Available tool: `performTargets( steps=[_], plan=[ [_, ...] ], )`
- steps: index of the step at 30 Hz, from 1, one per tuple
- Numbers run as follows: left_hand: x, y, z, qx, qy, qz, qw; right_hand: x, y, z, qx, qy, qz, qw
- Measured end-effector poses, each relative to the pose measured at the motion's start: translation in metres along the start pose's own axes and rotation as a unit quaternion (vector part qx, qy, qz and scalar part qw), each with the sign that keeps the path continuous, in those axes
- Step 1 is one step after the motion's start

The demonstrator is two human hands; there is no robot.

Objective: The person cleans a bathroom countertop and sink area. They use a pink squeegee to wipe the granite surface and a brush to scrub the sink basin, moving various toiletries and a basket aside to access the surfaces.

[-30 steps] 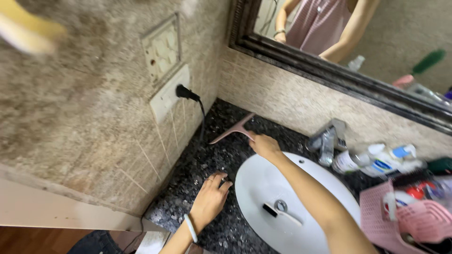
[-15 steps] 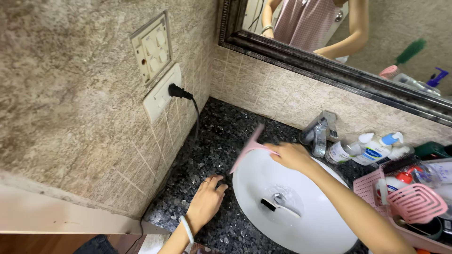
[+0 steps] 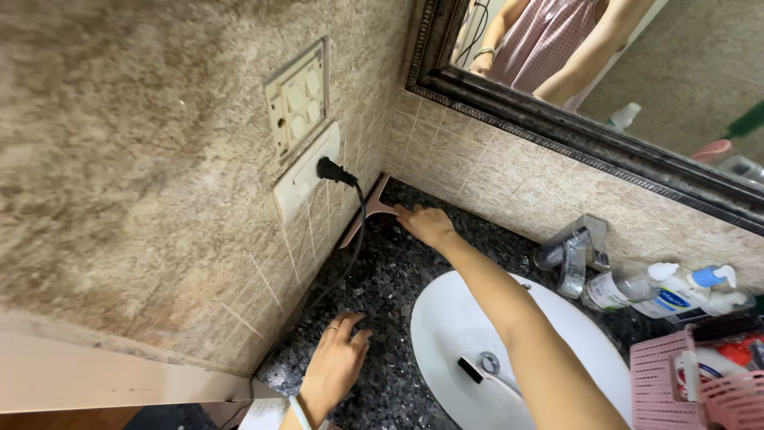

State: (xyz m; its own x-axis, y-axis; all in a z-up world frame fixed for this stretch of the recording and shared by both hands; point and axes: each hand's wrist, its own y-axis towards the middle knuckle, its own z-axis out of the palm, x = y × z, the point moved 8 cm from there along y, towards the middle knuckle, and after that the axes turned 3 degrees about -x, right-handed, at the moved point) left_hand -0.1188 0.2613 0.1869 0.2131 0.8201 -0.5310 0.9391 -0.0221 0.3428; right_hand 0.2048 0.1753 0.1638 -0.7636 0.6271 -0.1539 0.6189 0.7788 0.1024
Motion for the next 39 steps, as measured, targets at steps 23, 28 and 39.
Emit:
performTargets(
  steps=[23,28,39],
  plan=[
    [-0.043,0.081,0.096,0.141,0.170,0.040,0.975,-0.042,-0.305,-0.061,0.091,-0.040,0.196,0.976],
    [-0.024,0.071,0.071,0.099,0.156,0.003,0.983,0.014,-0.165,-0.056,-0.090,-0.056,0.034,0.994],
    [0.041,0.031,0.014,0.071,0.118,-0.113,0.984,-0.006,-0.006,-0.005,0.033,0.073,0.147,0.986]
  ],
)
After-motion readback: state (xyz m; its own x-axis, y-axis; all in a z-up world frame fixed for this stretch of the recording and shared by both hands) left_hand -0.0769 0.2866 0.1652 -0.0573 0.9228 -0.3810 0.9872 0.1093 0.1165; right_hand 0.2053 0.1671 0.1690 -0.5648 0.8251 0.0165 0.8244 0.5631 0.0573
